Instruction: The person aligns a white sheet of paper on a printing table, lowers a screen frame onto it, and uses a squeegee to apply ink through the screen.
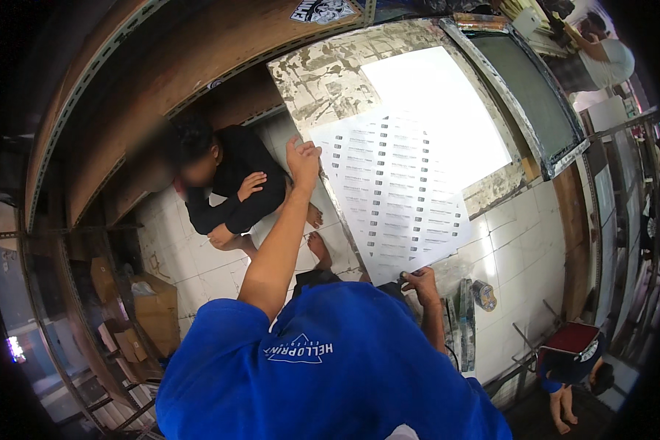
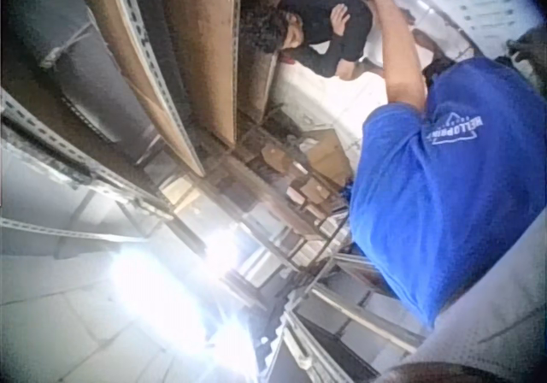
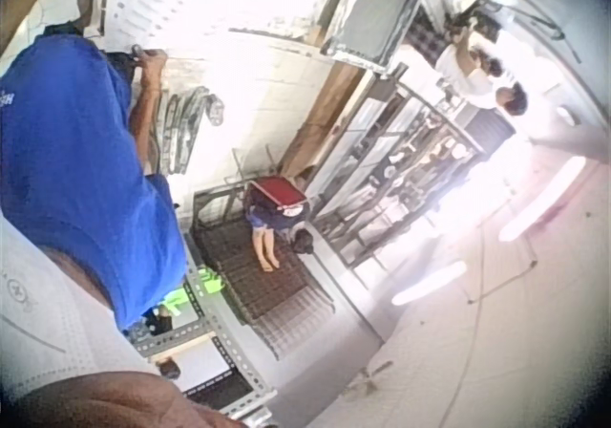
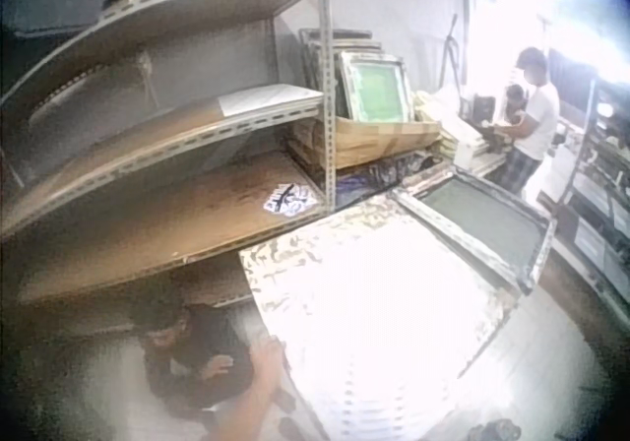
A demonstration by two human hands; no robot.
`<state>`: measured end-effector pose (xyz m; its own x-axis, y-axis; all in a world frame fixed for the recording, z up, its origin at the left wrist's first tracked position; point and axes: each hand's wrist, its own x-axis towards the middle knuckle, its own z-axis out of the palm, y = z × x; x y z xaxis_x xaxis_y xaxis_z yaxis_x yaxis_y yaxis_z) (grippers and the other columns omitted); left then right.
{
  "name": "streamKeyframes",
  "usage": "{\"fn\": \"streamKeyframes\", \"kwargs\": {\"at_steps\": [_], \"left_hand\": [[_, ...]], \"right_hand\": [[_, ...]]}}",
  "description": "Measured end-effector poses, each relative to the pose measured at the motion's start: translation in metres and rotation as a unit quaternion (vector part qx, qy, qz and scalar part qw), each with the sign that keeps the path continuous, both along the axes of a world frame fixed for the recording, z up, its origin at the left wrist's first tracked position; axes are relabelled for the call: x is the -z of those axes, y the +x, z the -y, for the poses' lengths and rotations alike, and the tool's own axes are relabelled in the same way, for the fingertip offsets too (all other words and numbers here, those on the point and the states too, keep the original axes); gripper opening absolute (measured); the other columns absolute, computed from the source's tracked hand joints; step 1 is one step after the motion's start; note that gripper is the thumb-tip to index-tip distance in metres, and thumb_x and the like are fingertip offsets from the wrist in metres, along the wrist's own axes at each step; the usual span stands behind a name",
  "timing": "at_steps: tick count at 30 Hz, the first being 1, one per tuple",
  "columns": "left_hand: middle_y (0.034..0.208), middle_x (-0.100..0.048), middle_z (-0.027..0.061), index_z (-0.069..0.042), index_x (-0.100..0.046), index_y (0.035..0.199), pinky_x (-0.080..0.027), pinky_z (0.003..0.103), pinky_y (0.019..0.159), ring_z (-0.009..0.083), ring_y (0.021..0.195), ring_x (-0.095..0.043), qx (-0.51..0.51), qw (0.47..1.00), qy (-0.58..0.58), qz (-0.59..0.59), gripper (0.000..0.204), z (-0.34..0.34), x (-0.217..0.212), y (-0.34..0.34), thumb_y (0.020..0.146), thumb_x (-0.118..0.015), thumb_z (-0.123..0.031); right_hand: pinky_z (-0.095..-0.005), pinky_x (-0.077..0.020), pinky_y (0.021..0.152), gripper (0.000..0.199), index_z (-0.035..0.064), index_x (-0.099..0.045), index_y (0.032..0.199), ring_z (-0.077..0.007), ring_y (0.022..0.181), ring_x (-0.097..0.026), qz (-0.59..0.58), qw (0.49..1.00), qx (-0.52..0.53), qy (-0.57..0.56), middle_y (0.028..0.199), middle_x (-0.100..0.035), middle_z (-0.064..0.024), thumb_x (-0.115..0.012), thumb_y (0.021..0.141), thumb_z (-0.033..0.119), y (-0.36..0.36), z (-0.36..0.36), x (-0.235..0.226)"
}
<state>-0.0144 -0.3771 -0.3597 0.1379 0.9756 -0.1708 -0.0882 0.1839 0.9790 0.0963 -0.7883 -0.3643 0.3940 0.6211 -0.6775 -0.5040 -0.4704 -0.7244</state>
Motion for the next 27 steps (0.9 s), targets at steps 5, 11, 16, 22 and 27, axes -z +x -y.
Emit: {"fn": "streamKeyframes", "kwargs": {"at_steps": [5,11,16,22,27], "left_hand": [[0.103,-0.061,0.0176,0.003,-0.033,0.133,-0.052,0.029,0.076,0.0212,0.089,-0.063,0.011,0.999,0.005,-0.032,0.068,-0.016,0.002,0.010,0.074,-0.066,0.010],[0.105,-0.062,0.0183,0.004,-0.034,0.132,-0.053,0.030,0.076,0.0221,0.092,-0.063,0.034,0.998,0.018,-0.044,0.068,-0.013,0.011,0.014,0.073,-0.066,0.011],[0.105,-0.062,0.0180,0.005,-0.035,0.132,-0.052,0.029,0.077,0.0217,0.093,-0.063,0.034,0.998,0.028,-0.044,0.067,-0.016,0.020,0.013,0.073,-0.067,0.011],[0.106,-0.061,0.0172,0.005,-0.036,0.131,-0.052,0.029,0.078,0.0213,0.093,-0.062,0.027,0.998,0.026,-0.044,0.065,-0.016,0.023,0.014,0.074,-0.066,0.011],[0.107,-0.060,0.0171,0.005,-0.036,0.131,-0.052,0.029,0.079,0.0212,0.094,-0.062,0.023,0.999,0.024,-0.035,0.064,-0.013,0.022,0.012,0.075,-0.064,0.012]], "right_hand": [[-0.0285,-0.0524,0.048,0.019,-0.0051,-0.065,0.096,-0.0197,0.062,-0.066,0.001,0.999,-0.041,0.005,0.080,-0.068,-0.0128,-0.069,0.084,0.009,-0.012,-0.005,0.009],[-0.0283,-0.0529,0.050,0.026,-0.0051,-0.065,0.094,-0.0179,0.058,-0.065,0.005,0.998,-0.040,-0.039,0.077,-0.068,-0.0134,-0.067,0.088,0.020,-0.017,-0.009,0.013],[-0.0280,-0.0521,0.047,0.026,-0.0047,-0.063,0.097,-0.0184,0.058,-0.065,-0.014,0.999,0.048,-0.020,0.074,-0.065,-0.0138,-0.064,0.090,0.021,-0.011,-0.005,0.014],[-0.0250,-0.0503,0.045,0.022,-0.0035,-0.062,0.092,-0.0171,0.057,-0.064,0.029,0.994,0.105,0.010,0.071,-0.064,-0.0108,-0.061,0.091,0.018,0.002,-0.006,0.007],[-0.0239,-0.0505,0.044,0.018,-0.0029,-0.064,0.096,-0.0163,0.054,-0.063,0.034,0.991,0.128,0.025,0.069,-0.064,-0.0093,-0.063,0.089,0.014,0.009,-0.002,0.009]]}}
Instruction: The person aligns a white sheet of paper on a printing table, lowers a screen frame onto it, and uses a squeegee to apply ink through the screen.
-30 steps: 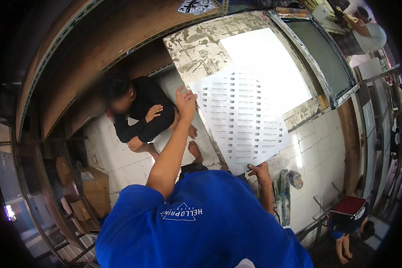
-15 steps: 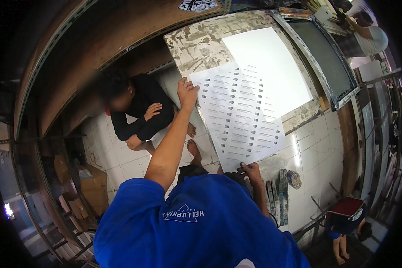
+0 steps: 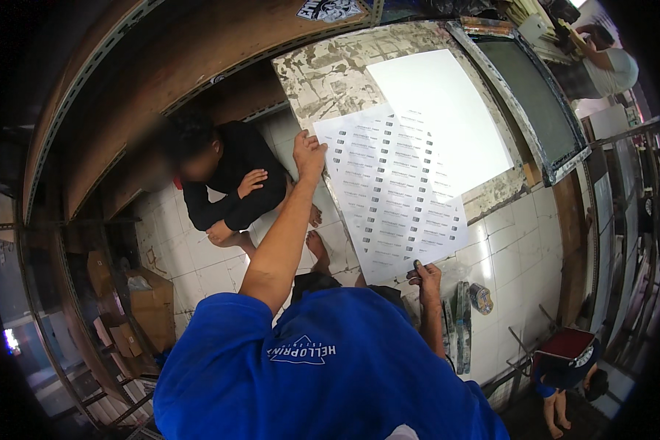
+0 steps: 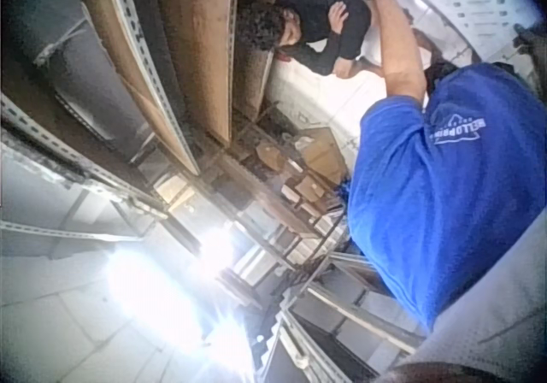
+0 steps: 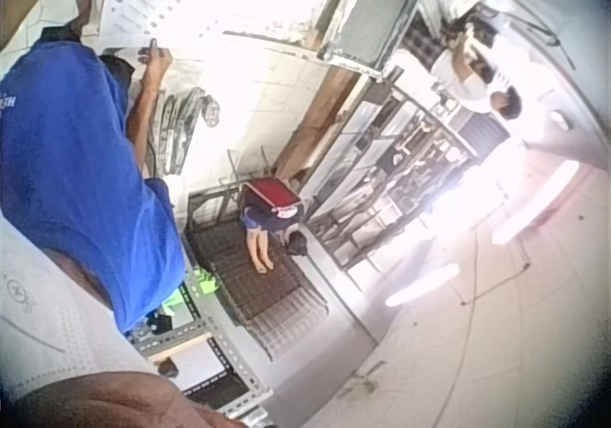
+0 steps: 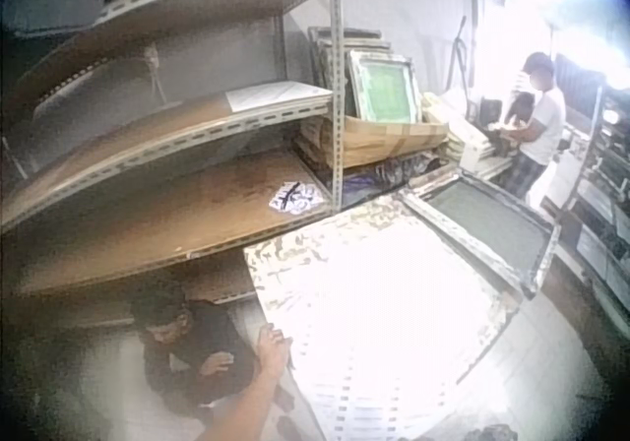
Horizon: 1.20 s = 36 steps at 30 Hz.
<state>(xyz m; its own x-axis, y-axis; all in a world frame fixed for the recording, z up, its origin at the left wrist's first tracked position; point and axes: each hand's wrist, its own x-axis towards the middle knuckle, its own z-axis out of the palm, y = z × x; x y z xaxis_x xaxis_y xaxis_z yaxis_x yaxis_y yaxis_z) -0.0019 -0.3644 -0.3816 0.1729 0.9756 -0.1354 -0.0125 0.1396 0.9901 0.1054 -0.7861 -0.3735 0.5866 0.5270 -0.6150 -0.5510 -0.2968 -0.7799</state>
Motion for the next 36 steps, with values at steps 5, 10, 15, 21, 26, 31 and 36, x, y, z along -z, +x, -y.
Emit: {"fn": "streamKeyframes", "kwargs": {"at_steps": [5,10,15,21,26,31,36], "left_hand": [[0.107,-0.060,0.0166,0.006,-0.035,0.132,-0.052,0.029,0.081,0.0210,0.095,-0.062,0.000,1.000,0.000,0.009,0.064,0.007,-0.006,-0.002,0.074,-0.061,0.014],[0.106,-0.060,0.0163,0.005,-0.035,0.132,-0.051,0.029,0.081,0.0209,0.094,-0.062,-0.007,1.000,0.001,0.007,0.064,0.007,-0.006,-0.003,0.073,-0.060,0.014],[0.105,-0.060,0.0157,0.005,-0.036,0.131,-0.051,0.028,0.080,0.0204,0.093,-0.063,-0.009,1.000,0.004,0.012,0.064,0.007,-0.003,-0.002,0.073,-0.061,0.013],[0.103,-0.060,0.0150,0.006,-0.036,0.130,-0.052,0.027,0.080,0.0196,0.092,-0.063,-0.012,1.000,0.011,0.006,0.062,0.007,-0.002,-0.001,0.074,-0.061,0.011],[0.101,-0.060,0.0149,0.007,-0.036,0.130,-0.051,0.027,0.080,0.0194,0.092,-0.062,-0.019,1.000,0.013,0.014,0.062,0.008,0.000,-0.002,0.074,-0.061,0.011],[0.102,-0.060,0.0150,0.007,-0.036,0.130,-0.051,0.027,0.080,0.0191,0.092,-0.062,-0.021,1.000,0.012,0.016,0.061,0.007,-0.001,0.000,0.075,-0.061,0.010],[0.102,-0.060,0.0148,0.007,-0.037,0.130,-0.051,0.027,0.080,0.0189,0.091,-0.062,-0.021,1.000,0.008,0.010,0.060,0.008,-0.002,0.000,0.075,-0.061,0.010]], "right_hand": [[-0.0242,-0.0515,0.045,0.018,-0.0032,-0.065,0.097,-0.0166,0.053,-0.063,0.012,1.000,0.002,-0.005,0.067,-0.064,-0.0095,-0.064,0.088,0.012,0.005,0.004,0.002],[-0.0226,-0.0490,0.043,0.015,-0.0018,-0.064,0.091,-0.0151,0.053,-0.062,0.019,1.000,-0.001,-0.003,0.067,-0.064,-0.0081,-0.062,0.089,0.013,0.010,0.001,-0.003],[-0.0223,-0.0489,0.043,0.015,-0.0020,-0.063,0.091,-0.0147,0.054,-0.062,0.021,1.000,0.002,0.003,0.066,-0.063,-0.0084,-0.062,0.090,0.013,0.013,0.000,-0.005],[-0.0220,-0.0487,0.044,0.015,-0.0013,-0.063,0.091,-0.0147,0.055,-0.062,0.015,1.000,-0.001,-0.005,0.067,-0.063,-0.0082,-0.061,0.090,0.014,0.018,0.002,-0.003],[-0.0220,-0.0486,0.045,0.016,-0.0010,-0.063,0.092,-0.0149,0.055,-0.063,0.016,1.000,-0.001,-0.008,0.068,-0.063,-0.0081,-0.061,0.090,0.015,0.020,0.004,-0.003],[-0.0220,-0.0482,0.044,0.017,-0.0011,-0.063,0.092,-0.0147,0.056,-0.063,0.028,1.000,0.007,-0.011,0.072,-0.064,-0.0073,-0.062,0.090,0.015,0.023,0.001,-0.004],[-0.0218,-0.0483,0.044,0.017,-0.0011,-0.063,0.093,-0.0144,0.057,-0.063,0.029,0.999,0.010,-0.010,0.073,-0.064,-0.0071,-0.061,0.090,0.015,0.026,0.001,-0.007]]}}
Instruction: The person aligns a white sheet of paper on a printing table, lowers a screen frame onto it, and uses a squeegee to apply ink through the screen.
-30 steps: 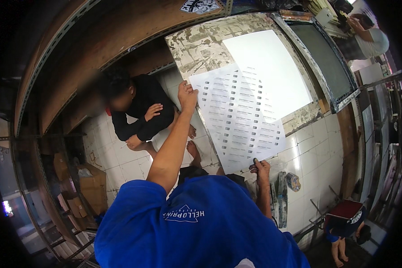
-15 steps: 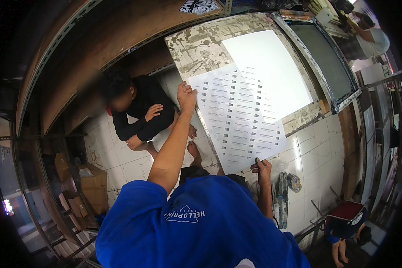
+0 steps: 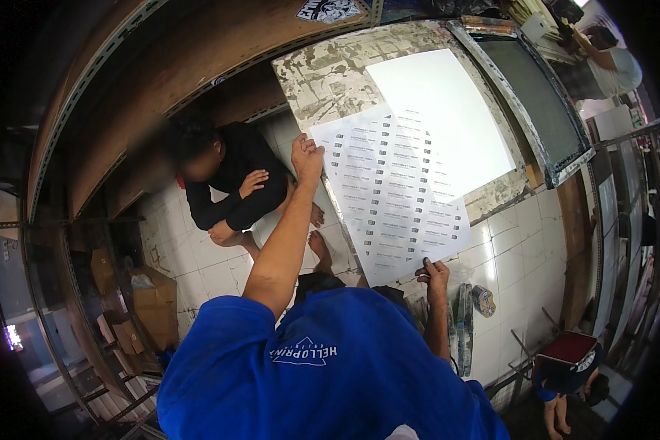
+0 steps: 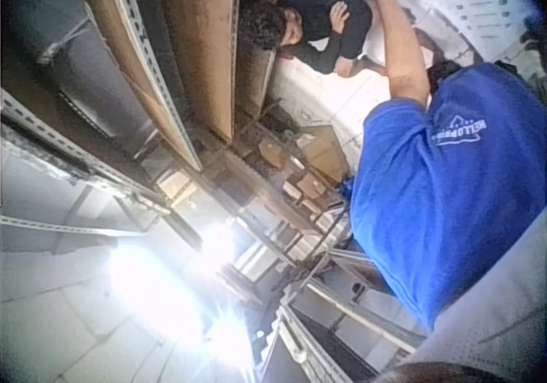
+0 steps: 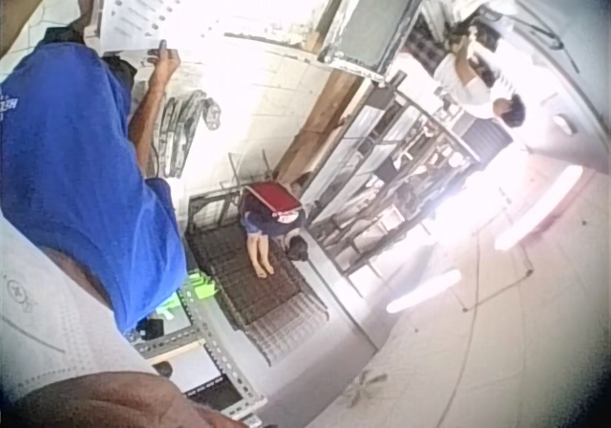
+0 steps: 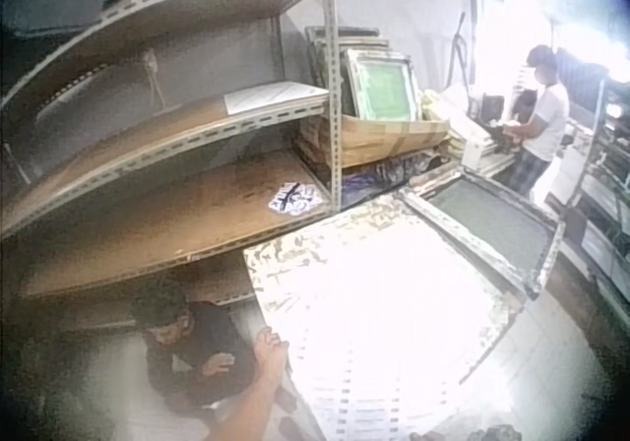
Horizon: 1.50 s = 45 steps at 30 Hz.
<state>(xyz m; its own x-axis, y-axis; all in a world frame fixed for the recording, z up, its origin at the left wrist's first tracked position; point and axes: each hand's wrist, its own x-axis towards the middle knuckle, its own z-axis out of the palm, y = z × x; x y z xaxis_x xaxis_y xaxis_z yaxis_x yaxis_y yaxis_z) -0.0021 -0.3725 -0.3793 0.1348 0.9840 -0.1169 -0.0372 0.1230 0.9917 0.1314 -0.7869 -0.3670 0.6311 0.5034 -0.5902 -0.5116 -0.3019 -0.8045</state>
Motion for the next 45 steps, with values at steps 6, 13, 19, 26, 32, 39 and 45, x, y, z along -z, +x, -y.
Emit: {"fn": "streamKeyframes", "kwargs": {"at_steps": [6,13,19,26,32,39,45], "left_hand": [[0.101,-0.061,0.0146,0.006,-0.037,0.129,-0.051,0.027,0.079,0.0186,0.091,-0.062,-0.002,1.000,0.003,-0.005,0.059,0.000,0.001,0.001,0.076,-0.062,0.010],[0.101,-0.061,0.0145,0.006,-0.037,0.129,-0.051,0.027,0.079,0.0188,0.091,-0.062,0.000,1.000,0.000,0.002,0.059,-0.001,0.002,0.001,0.075,-0.062,0.009],[0.102,-0.061,0.0150,0.006,-0.037,0.130,-0.051,0.028,0.079,0.0191,0.091,-0.062,0.001,1.000,-0.008,0.009,0.060,0.000,0.001,0.002,0.075,-0.062,0.009],[0.103,-0.061,0.0153,0.006,-0.037,0.130,-0.051,0.028,0.080,0.0195,0.092,-0.062,-0.002,1.000,-0.004,-0.006,0.060,0.000,0.001,0.003,0.076,-0.062,0.009],[0.103,-0.061,0.0153,0.006,-0.037,0.130,-0.051,0.028,0.081,0.0196,0.092,-0.062,-0.002,1.000,-0.002,-0.001,0.060,0.001,0.001,0.003,0.076,-0.062,0.009],[0.103,-0.061,0.0149,0.006,-0.038,0.129,-0.051,0.028,0.081,0.0192,0.092,-0.062,-0.002,1.000,0.005,-0.001,0.059,0.000,0.005,0.004,0.075,-0.062,0.009],[0.103,-0.061,0.0149,0.005,-0.038,0.129,-0.051,0.028,0.081,0.0190,0.092,-0.062,0.001,1.000,0.009,0.008,0.059,-0.001,0.008,0.004,0.076,-0.062,0.009]], "right_hand": [[-0.0229,-0.0496,0.045,0.018,-0.0014,-0.064,0.098,-0.0142,0.057,-0.063,0.000,1.000,0.005,0.003,0.077,-0.065,-0.0068,-0.062,0.090,0.014,0.005,0.002,0.003],[-0.0230,-0.0498,0.045,0.019,-0.0015,-0.065,0.100,-0.0139,0.057,-0.062,-0.003,1.000,0.003,0.004,0.078,-0.065,-0.0067,-0.062,0.090,0.014,0.007,0.003,0.004],[-0.0212,-0.0492,0.044,0.017,-0.0017,-0.064,0.095,-0.0140,0.058,-0.063,0.007,1.000,0.010,0.007,0.077,-0.065,-0.0075,-0.060,0.090,0.014,0.009,0.003,0.005],[-0.0220,-0.0486,0.044,0.017,-0.0014,-0.065,0.099,-0.0136,0.057,-0.063,0.004,1.000,0.018,0.004,0.077,-0.065,-0.0060,-0.062,0.090,0.012,0.013,0.004,0.008],[-0.0219,-0.0482,0.043,0.016,-0.0012,-0.064,0.099,-0.0135,0.057,-0.063,0.002,1.000,0.031,0.007,0.077,-0.065,-0.0056,-0.062,0.089,0.011,0.014,0.004,0.006],[-0.0221,-0.0480,0.044,0.012,0.0001,-0.063,0.095,-0.0141,0.057,-0.062,0.006,1.000,0.027,0.010,0.075,-0.065,-0.0058,-0.062,0.089,0.010,0.015,0.003,0.003],[-0.0223,-0.0475,0.045,0.010,0.0000,-0.063,0.092,-0.0142,0.057,-0.062,0.012,1.000,0.027,0.005,0.074,-0.064,-0.0062,-0.062,0.088,0.010,0.016,0.003,0.003]]}}
